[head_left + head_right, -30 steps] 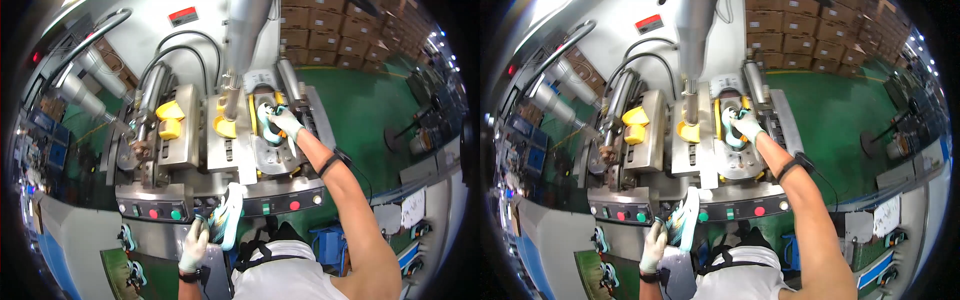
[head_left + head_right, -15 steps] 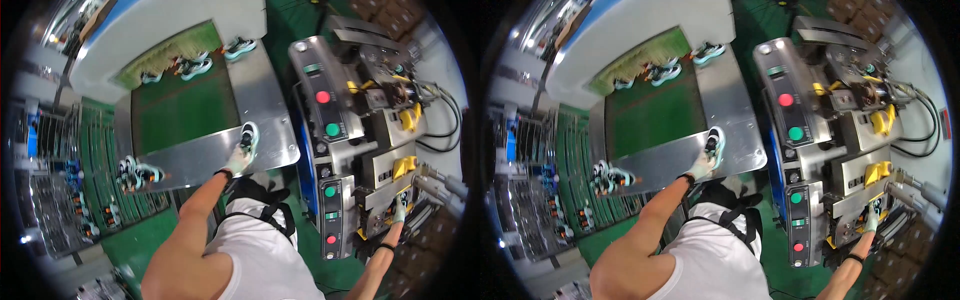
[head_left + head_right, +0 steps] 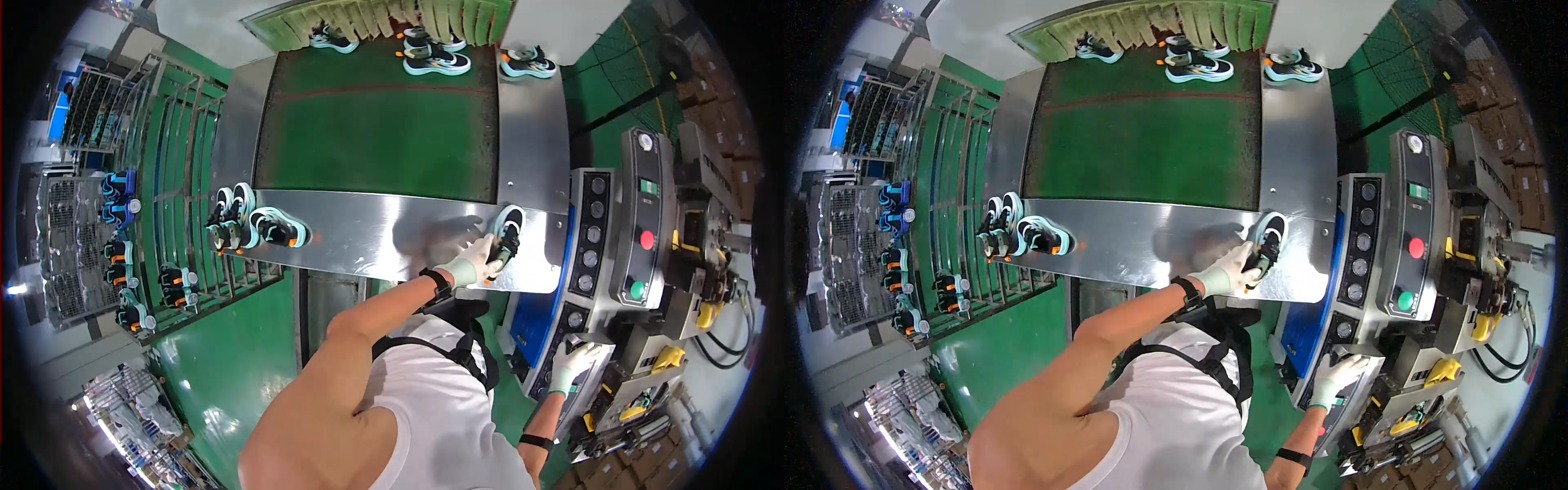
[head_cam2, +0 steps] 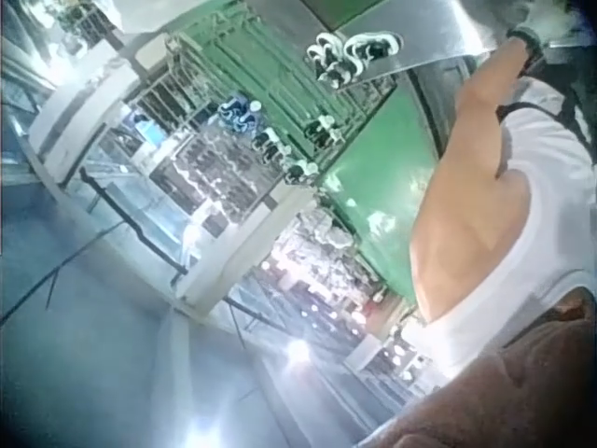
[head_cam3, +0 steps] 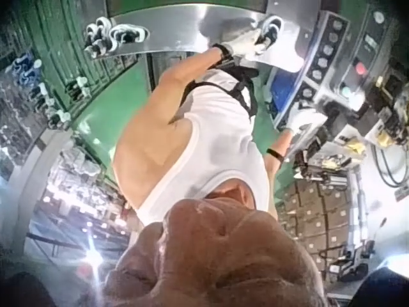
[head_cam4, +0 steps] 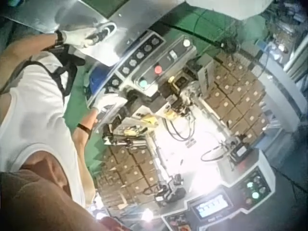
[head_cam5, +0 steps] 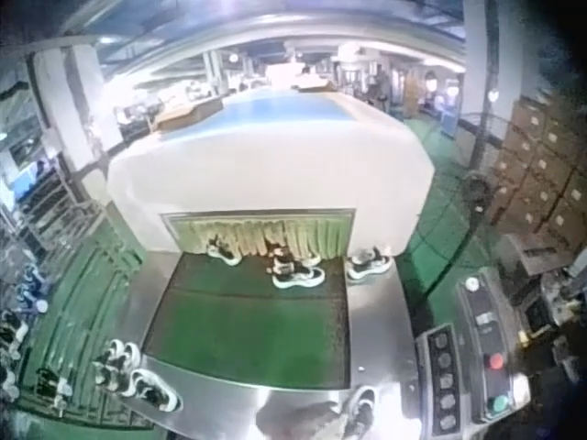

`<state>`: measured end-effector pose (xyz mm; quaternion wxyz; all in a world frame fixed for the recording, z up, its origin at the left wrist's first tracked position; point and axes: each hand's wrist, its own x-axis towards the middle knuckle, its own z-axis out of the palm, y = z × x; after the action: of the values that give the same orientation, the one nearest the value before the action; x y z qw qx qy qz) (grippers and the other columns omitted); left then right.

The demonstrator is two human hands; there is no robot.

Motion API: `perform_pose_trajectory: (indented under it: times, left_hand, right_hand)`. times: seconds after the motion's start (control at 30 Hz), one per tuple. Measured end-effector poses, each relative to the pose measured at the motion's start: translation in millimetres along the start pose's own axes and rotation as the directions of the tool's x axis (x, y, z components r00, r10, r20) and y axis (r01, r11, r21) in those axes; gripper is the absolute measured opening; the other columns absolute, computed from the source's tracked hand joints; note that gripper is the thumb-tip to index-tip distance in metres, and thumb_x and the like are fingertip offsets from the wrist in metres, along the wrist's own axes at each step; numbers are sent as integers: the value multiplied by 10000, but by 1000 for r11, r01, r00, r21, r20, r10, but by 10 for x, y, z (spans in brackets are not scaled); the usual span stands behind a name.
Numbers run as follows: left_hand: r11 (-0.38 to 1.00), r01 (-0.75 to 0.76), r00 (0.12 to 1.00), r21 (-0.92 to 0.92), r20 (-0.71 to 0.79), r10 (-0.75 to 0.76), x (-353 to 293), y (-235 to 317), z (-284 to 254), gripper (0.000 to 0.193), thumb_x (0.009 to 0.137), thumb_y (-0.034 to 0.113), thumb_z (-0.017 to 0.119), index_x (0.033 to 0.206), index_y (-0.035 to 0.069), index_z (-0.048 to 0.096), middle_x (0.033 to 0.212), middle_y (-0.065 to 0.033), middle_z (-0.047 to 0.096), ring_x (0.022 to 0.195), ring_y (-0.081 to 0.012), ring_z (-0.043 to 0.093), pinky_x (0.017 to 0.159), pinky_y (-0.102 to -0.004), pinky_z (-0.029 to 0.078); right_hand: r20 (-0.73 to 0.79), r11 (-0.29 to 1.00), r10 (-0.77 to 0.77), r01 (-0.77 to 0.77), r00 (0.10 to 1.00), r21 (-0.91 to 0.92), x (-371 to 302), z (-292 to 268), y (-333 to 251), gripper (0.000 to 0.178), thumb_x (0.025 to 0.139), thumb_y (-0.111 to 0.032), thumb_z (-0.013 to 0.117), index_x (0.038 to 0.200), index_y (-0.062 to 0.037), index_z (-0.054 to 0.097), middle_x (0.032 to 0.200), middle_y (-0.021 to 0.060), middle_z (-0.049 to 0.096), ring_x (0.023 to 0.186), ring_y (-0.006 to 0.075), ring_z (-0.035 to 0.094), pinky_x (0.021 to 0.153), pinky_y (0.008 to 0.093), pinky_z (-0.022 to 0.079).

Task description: Operating a specialized pressing machine to attach components of athletic shoes in a factory.

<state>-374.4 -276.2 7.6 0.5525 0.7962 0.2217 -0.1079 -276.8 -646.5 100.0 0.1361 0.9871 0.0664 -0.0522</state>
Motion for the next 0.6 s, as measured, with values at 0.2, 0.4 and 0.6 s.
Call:
perform_pose_trajectory:
  times: [0.2,0.4,0.6]
  left_hand:
    - [998,4,998,59,-55,-1,-65,-275,-298,727,922,425,571,1420,-44,328,1380,-275,467,1286,-419,463,1082,-527,354]
    - [998,8,1000,62,-28,-6,-182,-374,-577,718,937,393,558,1455,-48,330,1424,-293,436,1329,-411,424,1127,-424,337]
    - [990,72,992,122,-115,-58,-336,-896,-1040,634,940,316,568,1428,-54,403,1478,-253,421,1377,-351,414,1148,-390,324]
  right_hand:
    - [22,588,-209,107,978,801,92,82,-957,742,898,-204,712,1460,80,320,1544,274,293,1425,330,335,1176,397,248]
    - [304,579,-361,-44,882,814,6,-224,-2043,745,892,-287,704,1414,129,374,1427,279,473,1343,319,454,1122,365,338]
    - [274,475,-372,-72,887,877,0,197,-2197,749,891,-351,670,1413,108,392,1423,307,461,1369,350,430,1133,366,327]
